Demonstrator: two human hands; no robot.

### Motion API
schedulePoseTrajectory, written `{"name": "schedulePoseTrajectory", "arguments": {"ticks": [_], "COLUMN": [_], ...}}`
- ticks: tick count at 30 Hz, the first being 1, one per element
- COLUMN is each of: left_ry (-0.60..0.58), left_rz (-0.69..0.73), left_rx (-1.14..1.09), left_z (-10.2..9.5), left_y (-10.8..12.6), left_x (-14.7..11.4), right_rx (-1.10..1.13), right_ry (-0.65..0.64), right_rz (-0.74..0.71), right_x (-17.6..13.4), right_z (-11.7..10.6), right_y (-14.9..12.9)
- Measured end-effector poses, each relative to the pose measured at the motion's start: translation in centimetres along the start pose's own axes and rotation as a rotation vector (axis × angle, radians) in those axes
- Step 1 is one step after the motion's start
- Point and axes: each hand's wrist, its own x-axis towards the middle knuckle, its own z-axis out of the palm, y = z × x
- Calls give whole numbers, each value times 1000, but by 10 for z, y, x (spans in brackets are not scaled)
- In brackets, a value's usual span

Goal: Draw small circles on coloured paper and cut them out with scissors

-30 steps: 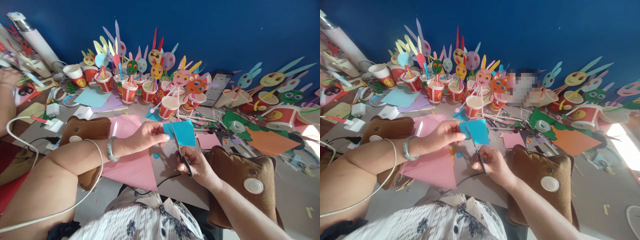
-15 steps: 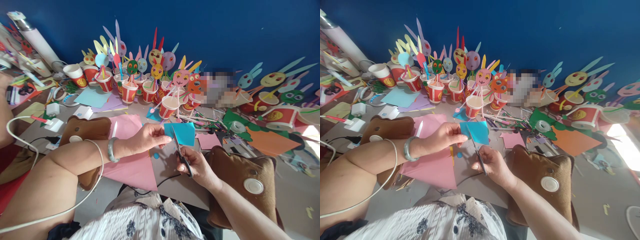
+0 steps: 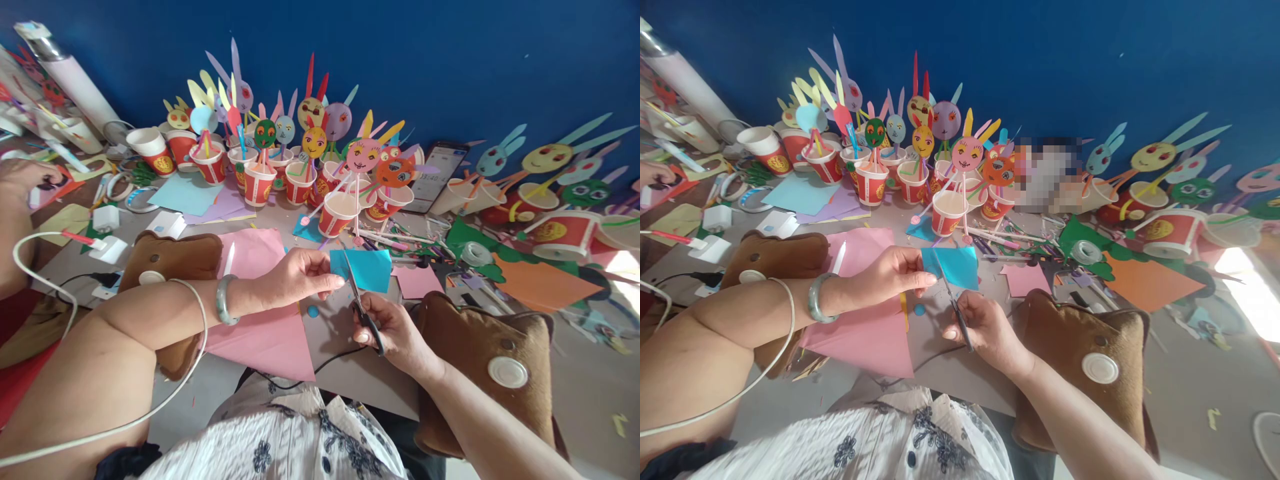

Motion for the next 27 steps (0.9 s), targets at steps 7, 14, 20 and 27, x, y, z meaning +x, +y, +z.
{"name": "schedulePoseTrajectory", "arguments": {"ticks": [7, 14, 20, 27], "left_ry": [13, 12, 21, 19], "left_rz": [0, -3, 1, 5], "left_rx": [21, 24, 14, 15], "left_z": [-1, -1, -2, -3], "left_y": [0, 2, 3, 3], "left_x": [-1, 0, 0, 0], "right_rx": [114, 120, 165, 176], "right_ry": [-38, -49, -40, -38], "right_rz": [50, 38, 37, 32], "right_x": [-1, -1, 0, 0], "right_z": [1, 1, 2, 2], "right_y": [-5, -3, -4, -5]}}
